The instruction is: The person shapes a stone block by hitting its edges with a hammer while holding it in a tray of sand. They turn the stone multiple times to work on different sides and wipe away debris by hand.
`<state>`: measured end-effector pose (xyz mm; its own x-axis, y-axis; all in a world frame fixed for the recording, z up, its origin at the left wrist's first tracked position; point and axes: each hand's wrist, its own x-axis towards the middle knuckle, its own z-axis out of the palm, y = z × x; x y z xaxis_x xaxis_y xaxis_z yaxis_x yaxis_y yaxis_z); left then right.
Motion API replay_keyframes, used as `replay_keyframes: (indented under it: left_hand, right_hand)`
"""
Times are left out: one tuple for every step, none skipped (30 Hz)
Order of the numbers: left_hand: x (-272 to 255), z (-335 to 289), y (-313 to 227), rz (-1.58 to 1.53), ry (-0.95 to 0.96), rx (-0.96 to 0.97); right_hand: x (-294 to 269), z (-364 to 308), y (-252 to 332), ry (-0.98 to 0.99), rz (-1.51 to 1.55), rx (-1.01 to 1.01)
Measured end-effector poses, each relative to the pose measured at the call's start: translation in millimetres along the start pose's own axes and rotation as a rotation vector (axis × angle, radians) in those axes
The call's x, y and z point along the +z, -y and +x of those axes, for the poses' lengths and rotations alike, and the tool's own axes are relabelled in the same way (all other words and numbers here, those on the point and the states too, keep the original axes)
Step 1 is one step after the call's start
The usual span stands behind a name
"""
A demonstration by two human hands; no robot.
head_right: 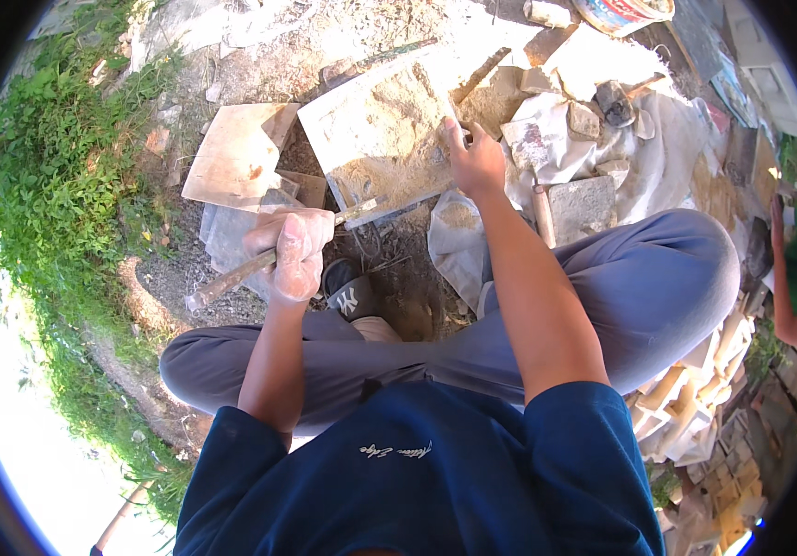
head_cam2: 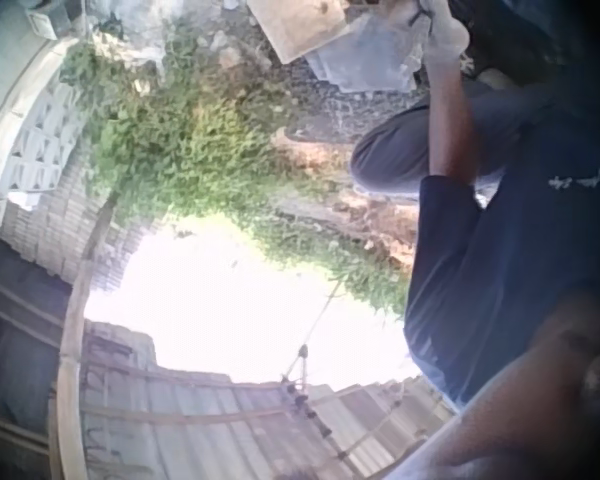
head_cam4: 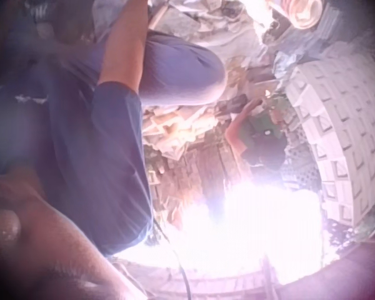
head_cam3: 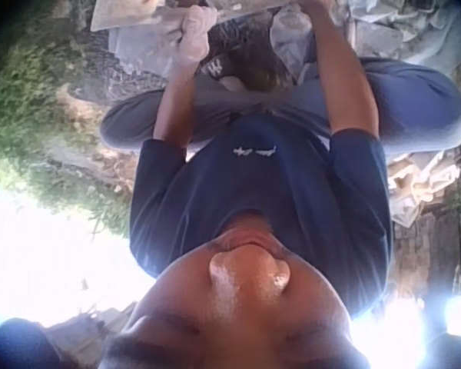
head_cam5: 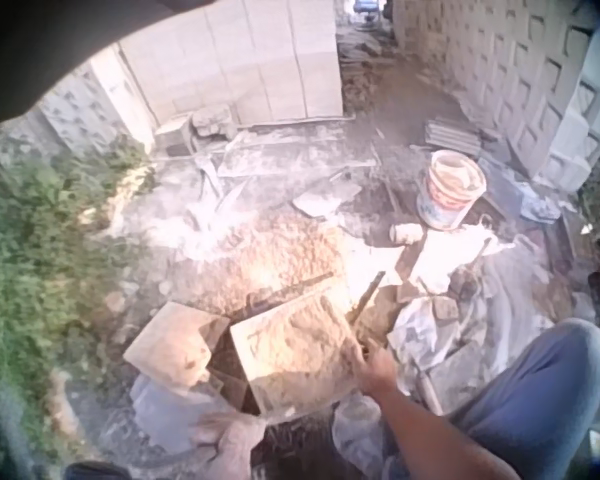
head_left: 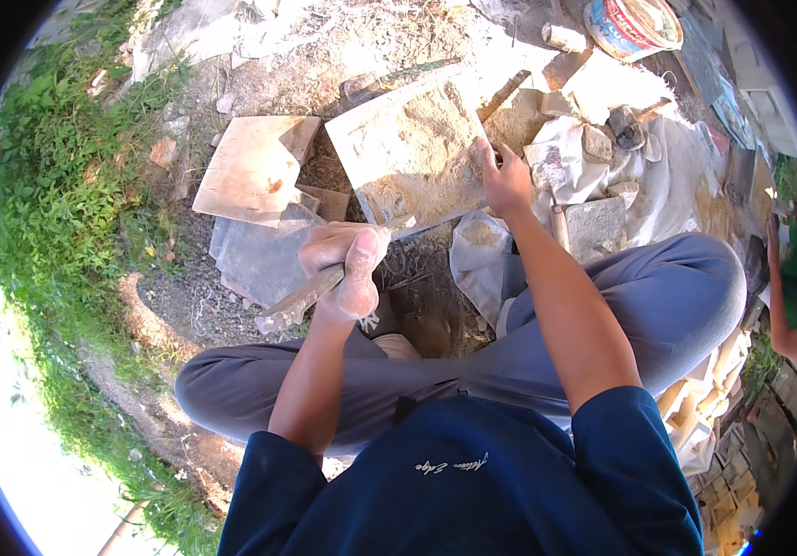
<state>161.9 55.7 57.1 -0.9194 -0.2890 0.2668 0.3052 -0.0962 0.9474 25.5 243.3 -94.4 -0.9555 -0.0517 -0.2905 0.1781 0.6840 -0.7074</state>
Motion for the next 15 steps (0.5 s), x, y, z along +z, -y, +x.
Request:
replay_keyframes:
  left_hand:
    - [2, 4, 7, 0.051, -0.020, 0.023]
    - [3, 7, 11, 0.102, -0.040, 0.046]
    - [1, 5, 9, 0.118, -0.061, -0.013]
    - [2, 3, 7, 0.112, -0.059, -0.011]
    - [-1, 1, 3, 0.070, -0.042, -0.011]
    - [-1, 1, 2, 0.027, -0.025, -0.011]
    - [-1, 1, -1, -0.039, 0.010, 0.005]
    - [1, -1, 3, -0.037, 0.008, -0.005]
    - [6, -3, 9, 0.025, -0.060, -0.019]
    - [9, 1, 11, 0.061, -0.094, -0.017]
    - [10, 3, 10, 0.103, -0.128, -0.020]
    - [8, 5, 6, 0.101, -0.126, -0.010]
    - [8, 4, -4, 0.039, -0.101, 0.042]
    - [7, 3, -10, -0.024, -0.077, 0.095]
    - [6, 4, -9, -0.101, -0.043, 0.084]
  right_hand:
    - [-2, 2, 3, -0.023, -0.006, -0.009]
    - [-3, 4, 6, -0.047, -0.012, -0.019]
    - [-2, 3, 8, -0.051, -0.007, -0.020]
    - [-3, 1, 6, -0.014, 0.004, 0.007]
    - [-5, 1, 4, 0.023, 0.014, 0.035]
    - [-7, 5, 3, 0.018, 0.011, 0.035]
    - [-7, 4, 7, 0.007, -0.004, 0.035]
    - [-6, 3, 10, -0.004, -0.020, 0.035]
    - [-3, 4, 1, 0.018, -0.011, 0.024]
    - [-5, 5, 3, 0.010, -0.009, 0.018]
    - [-7, 3, 3, 0.020, 0.001, 0.033]
    - [-8, 4, 5, 0.030, 0.010, 0.048]
    - [-6, 0, 7, 0.017, -0.016, 0.065]
    - [-6, -1, 6, 0.024, -0.020, 0.072]
    - [-7, -1, 6, 0.025, -0.019, 0.059]
